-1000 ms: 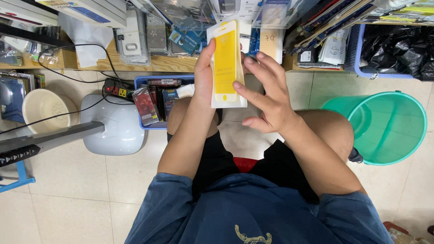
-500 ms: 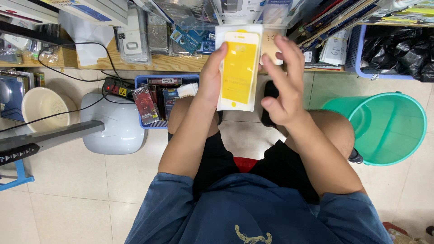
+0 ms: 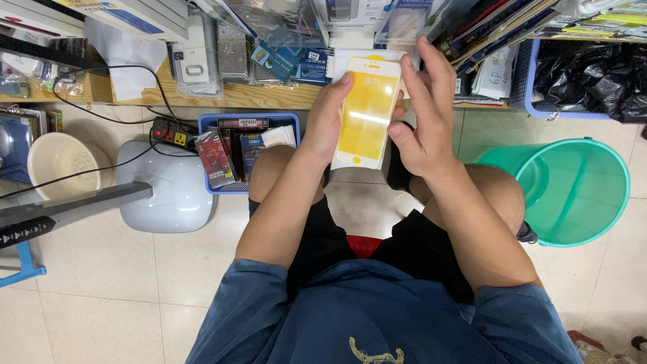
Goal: The person repeatedly picks up a white paper with a handwritten label and a yellow rectangular sticker, aligns the sticker onto the paper, and smooths it down. This cycle is repeated multiple times with the same items.
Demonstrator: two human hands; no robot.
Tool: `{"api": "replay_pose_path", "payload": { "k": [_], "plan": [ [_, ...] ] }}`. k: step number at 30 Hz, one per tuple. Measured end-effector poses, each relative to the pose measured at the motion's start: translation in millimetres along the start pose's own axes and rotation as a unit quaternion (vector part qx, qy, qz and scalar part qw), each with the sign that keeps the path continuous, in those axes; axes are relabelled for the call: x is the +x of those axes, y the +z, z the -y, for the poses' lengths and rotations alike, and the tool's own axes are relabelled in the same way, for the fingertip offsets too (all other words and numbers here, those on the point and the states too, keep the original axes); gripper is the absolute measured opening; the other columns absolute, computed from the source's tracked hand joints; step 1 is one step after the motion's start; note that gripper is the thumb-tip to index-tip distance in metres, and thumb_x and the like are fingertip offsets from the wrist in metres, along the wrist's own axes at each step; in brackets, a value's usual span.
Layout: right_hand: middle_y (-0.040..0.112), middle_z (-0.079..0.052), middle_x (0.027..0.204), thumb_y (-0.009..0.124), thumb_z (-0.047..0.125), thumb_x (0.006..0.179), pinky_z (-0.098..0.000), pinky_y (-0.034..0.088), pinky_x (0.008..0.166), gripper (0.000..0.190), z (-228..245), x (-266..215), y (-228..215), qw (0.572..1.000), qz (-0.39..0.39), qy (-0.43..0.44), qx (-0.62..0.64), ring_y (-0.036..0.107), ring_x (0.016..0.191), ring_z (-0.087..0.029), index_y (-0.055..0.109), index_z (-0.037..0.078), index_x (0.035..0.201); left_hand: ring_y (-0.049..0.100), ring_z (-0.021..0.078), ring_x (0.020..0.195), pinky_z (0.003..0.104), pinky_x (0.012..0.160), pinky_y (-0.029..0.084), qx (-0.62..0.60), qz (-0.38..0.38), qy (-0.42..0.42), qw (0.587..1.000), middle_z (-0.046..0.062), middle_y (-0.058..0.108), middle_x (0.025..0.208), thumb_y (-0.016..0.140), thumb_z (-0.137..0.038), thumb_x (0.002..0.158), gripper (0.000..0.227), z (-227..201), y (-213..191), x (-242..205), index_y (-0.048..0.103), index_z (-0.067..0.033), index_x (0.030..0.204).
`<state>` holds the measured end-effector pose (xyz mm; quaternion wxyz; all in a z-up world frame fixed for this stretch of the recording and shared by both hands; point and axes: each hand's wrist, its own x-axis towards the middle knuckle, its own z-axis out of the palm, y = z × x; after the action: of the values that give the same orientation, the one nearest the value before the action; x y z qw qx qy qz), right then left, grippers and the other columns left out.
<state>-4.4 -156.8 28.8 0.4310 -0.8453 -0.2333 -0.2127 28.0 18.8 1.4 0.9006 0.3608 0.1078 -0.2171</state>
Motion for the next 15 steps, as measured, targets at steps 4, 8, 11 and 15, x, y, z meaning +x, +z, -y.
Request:
{"api": "replay_pose_path", "payload": {
  "k": [4,8,11,15],
  "plan": [
    [0.027,-0.024,0.167,0.034,0.057,0.113,-0.0555,0.044,0.117,0.066,1.2,-0.9,0.5,0.999,0.018,-0.01,-0.025,0.036,0.153,-0.046,0.041,0.012,0.161,0.074,0.0439,0.096,0.053,0.081,0.063,-0.056,0.038,-0.028,0.997,0.031,0.071,0.115,0.06,-0.042,0.095,0.063,-11.3,11.3,-4.2,0.06,0.0085,0.132],
    [0.032,-0.028,0.162,0.036,0.055,0.112,-0.0692,0.031,0.126,0.061,6.6,2.2,4.2,0.998,0.039,-0.036,-0.023,0.035,0.149,-0.052,0.051,0.013,0.153,0.071,0.0351,0.103,0.044,0.09,0.055,-0.1,0.016,0.011,0.995,0.028,0.072,0.119,0.055,-0.045,0.098,0.058,-13.9,0.9,5.9,0.063,0.004,0.129],
    [0.038,-0.027,0.159,0.041,0.054,0.11,-0.0682,0.035,0.123,0.059,9.0,-0.1,9.8,0.997,0.04,-0.059,-0.007,0.035,0.146,-0.05,0.057,0.011,0.147,0.07,0.0332,0.108,0.046,0.094,0.053,-0.175,0.093,0.017,0.98,0.023,0.07,0.12,0.06,-0.051,0.096,0.066,-15.0,-10.2,14.7,0.061,0.0042,0.131],
    [0.043,-0.027,0.156,0.043,0.055,0.109,-0.0681,0.039,0.121,0.059,17.8,0.8,11.2,0.996,0.041,-0.074,0.007,0.038,0.145,-0.051,0.059,0.01,0.144,0.066,0.0357,0.119,0.048,0.1,0.053,-0.154,0.091,0.028,0.983,0.021,0.066,0.132,0.061,-0.055,0.095,0.071,-20.6,-29.0,20.6,0.056,-0.0011,0.141]
  ]
}}
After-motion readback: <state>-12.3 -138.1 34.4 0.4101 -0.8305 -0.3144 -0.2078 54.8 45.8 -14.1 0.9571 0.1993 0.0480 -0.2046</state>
